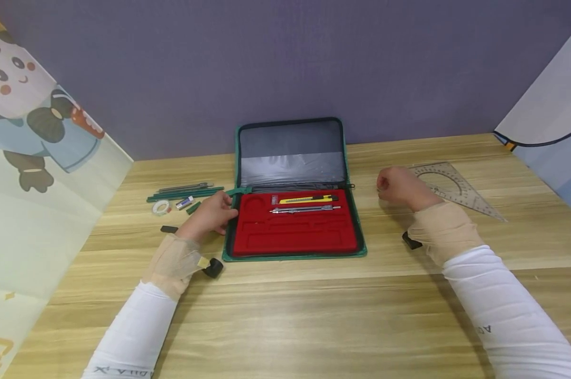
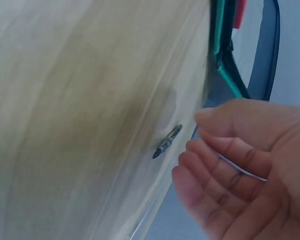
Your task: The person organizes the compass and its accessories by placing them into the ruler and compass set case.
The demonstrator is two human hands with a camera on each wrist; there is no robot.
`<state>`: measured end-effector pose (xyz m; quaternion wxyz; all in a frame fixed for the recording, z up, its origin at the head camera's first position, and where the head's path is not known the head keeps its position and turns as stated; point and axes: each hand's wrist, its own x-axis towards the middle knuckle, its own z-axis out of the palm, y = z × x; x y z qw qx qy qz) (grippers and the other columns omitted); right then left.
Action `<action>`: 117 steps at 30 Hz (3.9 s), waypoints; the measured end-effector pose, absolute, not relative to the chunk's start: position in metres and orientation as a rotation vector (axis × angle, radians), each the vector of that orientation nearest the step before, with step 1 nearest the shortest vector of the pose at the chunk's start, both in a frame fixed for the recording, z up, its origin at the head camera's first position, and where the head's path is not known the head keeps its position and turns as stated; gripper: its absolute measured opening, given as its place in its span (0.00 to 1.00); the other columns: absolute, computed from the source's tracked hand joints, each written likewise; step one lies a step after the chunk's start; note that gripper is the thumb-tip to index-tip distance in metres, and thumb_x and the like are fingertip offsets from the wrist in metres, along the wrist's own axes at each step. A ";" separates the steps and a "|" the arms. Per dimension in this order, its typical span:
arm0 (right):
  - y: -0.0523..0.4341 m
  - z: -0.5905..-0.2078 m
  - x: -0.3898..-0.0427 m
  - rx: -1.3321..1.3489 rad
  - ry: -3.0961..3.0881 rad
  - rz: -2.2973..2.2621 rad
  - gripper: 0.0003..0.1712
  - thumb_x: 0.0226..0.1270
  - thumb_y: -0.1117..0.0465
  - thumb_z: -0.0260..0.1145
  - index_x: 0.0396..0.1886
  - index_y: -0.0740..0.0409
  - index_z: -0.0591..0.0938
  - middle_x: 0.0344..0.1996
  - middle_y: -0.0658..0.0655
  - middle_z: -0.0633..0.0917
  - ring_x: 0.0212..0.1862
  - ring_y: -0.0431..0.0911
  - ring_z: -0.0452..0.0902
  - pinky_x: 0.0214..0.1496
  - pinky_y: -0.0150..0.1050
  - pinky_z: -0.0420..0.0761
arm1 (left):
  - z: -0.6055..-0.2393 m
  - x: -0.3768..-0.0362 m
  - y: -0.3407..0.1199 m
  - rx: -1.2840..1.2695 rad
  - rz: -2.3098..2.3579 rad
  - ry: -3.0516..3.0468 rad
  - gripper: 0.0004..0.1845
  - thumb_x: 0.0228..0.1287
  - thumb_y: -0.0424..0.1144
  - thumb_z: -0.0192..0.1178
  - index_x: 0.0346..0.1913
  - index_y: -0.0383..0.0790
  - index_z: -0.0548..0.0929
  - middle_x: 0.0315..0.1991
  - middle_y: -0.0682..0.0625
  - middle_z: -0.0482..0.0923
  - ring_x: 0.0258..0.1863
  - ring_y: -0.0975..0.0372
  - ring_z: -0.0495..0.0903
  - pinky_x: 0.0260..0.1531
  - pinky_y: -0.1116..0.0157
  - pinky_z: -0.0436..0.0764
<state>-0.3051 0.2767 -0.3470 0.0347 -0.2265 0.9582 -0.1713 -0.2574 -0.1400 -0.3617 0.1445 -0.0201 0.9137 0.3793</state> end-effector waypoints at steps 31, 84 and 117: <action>0.275 -0.349 -0.301 -0.515 2.867 -0.528 0.08 0.48 0.68 0.67 0.28 0.65 0.77 0.23 0.55 0.79 0.26 0.46 0.70 0.29 0.39 0.69 | -0.364 -0.258 -0.139 -0.060 1.120 2.631 0.15 0.65 0.35 0.55 0.49 0.33 0.64 0.41 0.43 0.67 0.17 0.60 0.72 0.19 0.64 0.82; 0.195 -0.335 -0.266 -1.085 2.570 -0.502 0.11 0.48 0.76 0.60 0.27 0.57 0.76 0.22 0.48 0.75 0.27 0.41 0.69 0.31 0.36 0.73 | -0.364 -0.260 -0.140 -0.072 1.086 2.641 0.15 0.65 0.36 0.55 0.48 0.34 0.64 0.44 0.41 0.70 0.13 0.61 0.74 0.18 0.65 0.81; 0.190 -0.337 -0.264 -1.233 2.519 -0.483 0.12 0.51 0.78 0.60 0.28 0.58 0.80 0.23 0.48 0.78 0.27 0.37 0.70 0.29 0.33 0.75 | -0.363 -0.259 -0.139 -0.078 1.093 2.637 0.16 0.65 0.36 0.55 0.49 0.33 0.64 0.41 0.43 0.69 0.14 0.61 0.73 0.18 0.65 0.81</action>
